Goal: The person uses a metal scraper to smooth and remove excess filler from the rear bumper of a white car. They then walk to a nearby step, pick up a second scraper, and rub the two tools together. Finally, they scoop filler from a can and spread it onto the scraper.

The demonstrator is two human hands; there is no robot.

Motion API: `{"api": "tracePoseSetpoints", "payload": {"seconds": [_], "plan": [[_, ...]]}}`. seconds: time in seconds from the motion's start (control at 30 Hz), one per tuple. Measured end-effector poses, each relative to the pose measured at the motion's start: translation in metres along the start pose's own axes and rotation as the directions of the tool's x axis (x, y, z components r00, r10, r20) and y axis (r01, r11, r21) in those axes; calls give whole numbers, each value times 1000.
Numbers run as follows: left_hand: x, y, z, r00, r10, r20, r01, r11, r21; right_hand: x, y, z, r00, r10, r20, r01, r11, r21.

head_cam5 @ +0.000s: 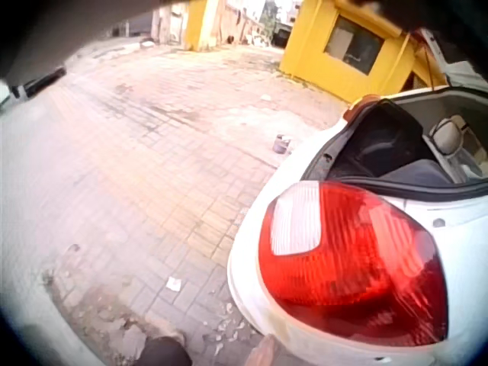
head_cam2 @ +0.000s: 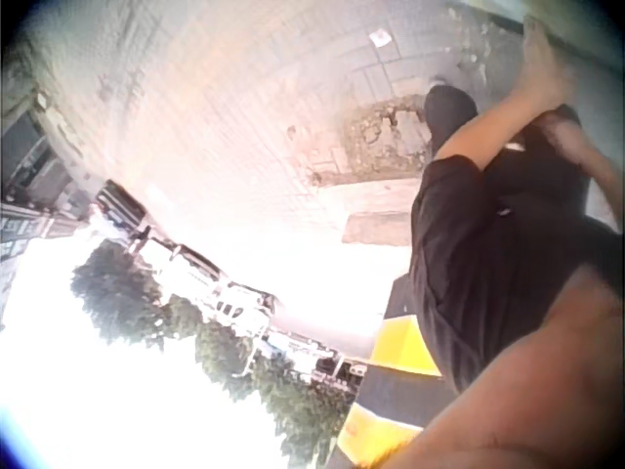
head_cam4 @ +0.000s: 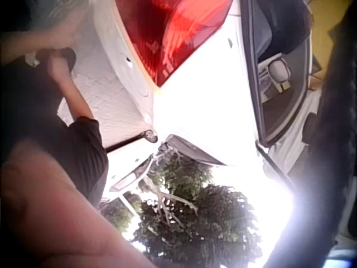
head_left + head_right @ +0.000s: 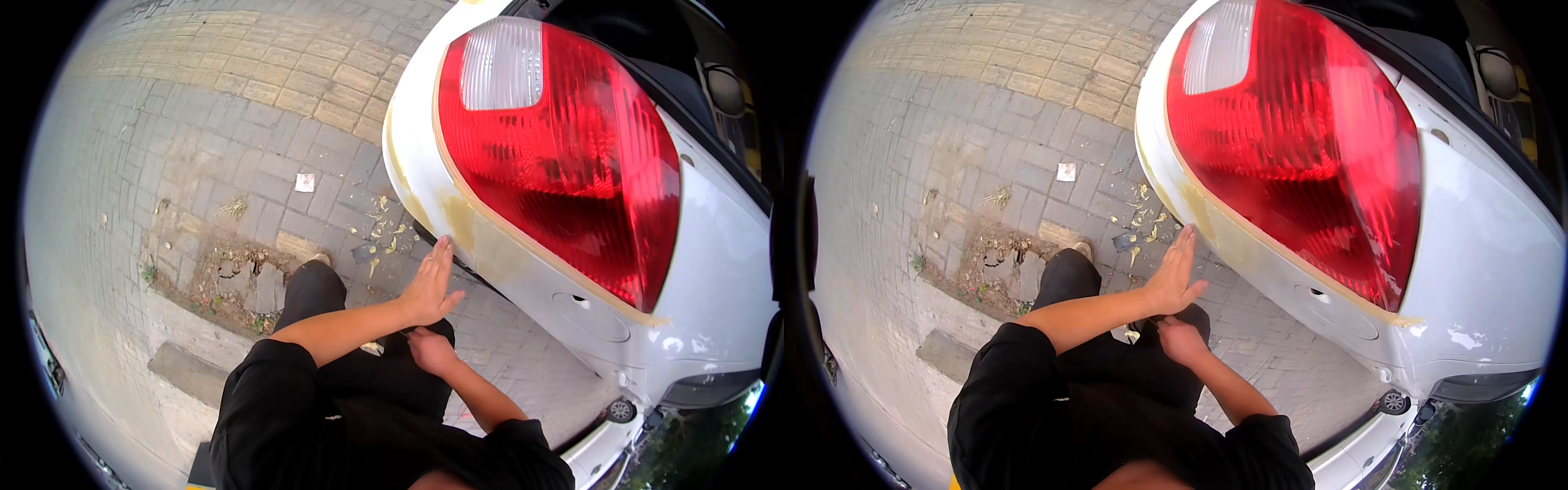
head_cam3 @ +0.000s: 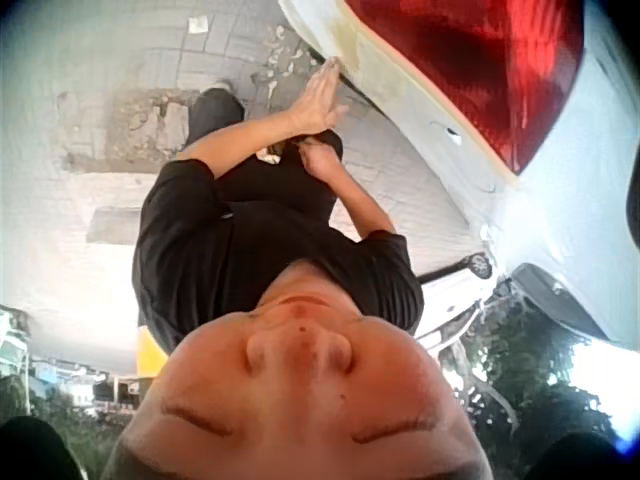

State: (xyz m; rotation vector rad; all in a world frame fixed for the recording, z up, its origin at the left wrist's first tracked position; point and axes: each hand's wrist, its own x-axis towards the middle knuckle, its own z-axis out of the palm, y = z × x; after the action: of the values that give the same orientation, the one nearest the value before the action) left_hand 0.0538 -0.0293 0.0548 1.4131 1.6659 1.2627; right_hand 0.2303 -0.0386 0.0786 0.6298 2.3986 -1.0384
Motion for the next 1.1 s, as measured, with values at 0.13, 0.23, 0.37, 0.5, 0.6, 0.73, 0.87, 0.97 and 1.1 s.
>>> {"api": "tracePoseSetpoints", "payload": {"seconds": [0.13,0.23,0.37,0.5,0.6,0.73,0.87,0.97,1.1], "plan": [[-11,36,-68,963,-258,74,262,964,-47,-23,-56,-20,990,-75,121,88,991,-101],[-36,87,-153,932,-361,34,363,929,-73,-16,-104,-47,993,-103,63,113,975,-190],[-94,78,-233,802,-503,322,559,822,-110,21,-164,-97,970,-185,157,221,942,-254],[-152,93,-299,722,-552,418,681,674,-286,52,-198,-125,940,-284,188,326,912,-251],[-205,111,-308,733,-573,365,677,563,-474,62,-234,-137,911,-387,142,409,893,-188],[-235,109,-287,757,-654,-16,567,669,-481,49,-298,-161,895,-413,167,427,902,-59],[-245,151,-263,723,-687,-66,527,611,-590,33,-316,-168,882,-439,170,437,898,51],[-247,185,-237,677,-728,-107,511,570,-644,26,-301,-163,889,-420,184,423,906,25],[-243,233,-222,653,-734,-187,513,611,-603,-6,-285,-167,888,-435,148,427,900,87]]}}
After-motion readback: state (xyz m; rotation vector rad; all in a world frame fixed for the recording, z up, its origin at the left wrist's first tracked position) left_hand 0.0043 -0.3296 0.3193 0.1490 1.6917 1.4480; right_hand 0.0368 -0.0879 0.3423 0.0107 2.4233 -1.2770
